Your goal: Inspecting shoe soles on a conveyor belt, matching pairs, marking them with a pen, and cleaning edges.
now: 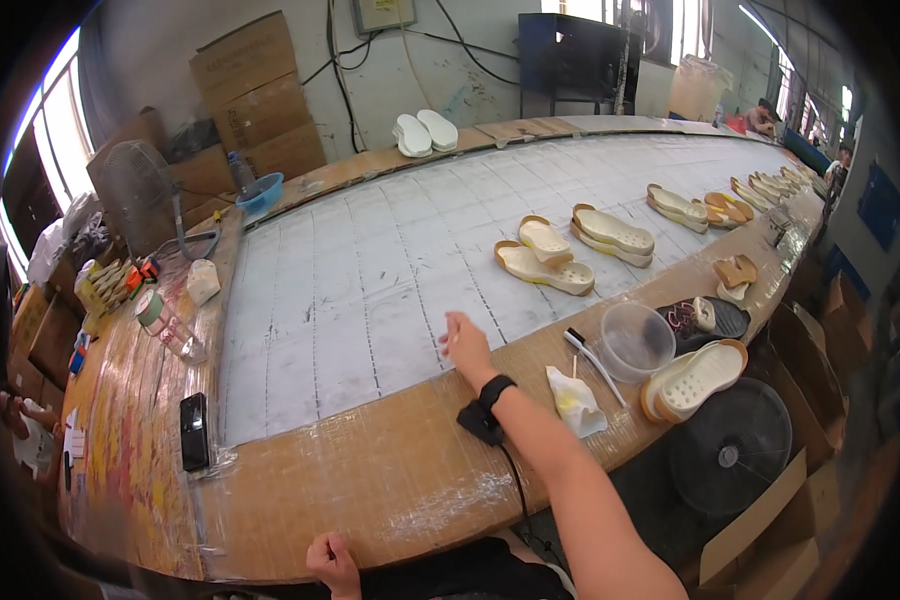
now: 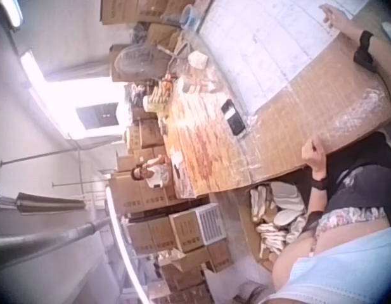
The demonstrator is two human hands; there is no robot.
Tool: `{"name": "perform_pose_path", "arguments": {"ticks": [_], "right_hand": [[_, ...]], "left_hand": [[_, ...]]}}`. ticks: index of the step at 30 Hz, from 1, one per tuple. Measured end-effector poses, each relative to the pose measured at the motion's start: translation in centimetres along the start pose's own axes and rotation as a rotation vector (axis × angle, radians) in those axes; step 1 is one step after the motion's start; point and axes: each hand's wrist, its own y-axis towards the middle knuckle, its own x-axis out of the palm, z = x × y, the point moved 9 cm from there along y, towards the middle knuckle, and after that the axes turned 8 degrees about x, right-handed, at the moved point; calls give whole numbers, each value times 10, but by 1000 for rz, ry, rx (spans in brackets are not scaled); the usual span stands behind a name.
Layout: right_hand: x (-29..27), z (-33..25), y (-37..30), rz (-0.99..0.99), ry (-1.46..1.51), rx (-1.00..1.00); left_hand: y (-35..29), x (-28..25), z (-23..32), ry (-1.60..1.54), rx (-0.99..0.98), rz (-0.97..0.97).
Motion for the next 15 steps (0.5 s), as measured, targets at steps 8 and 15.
{"name": "perform_pose_path", "arguments": {"ticks": [8, 15], "right_hand": [[-138, -10, 110, 824, -458, 28], [-187, 53, 161, 881, -251, 272]], "left_hand": [[-5, -2, -7, -49, -22, 39], [-9, 3, -9, 48, -29, -33]]}}
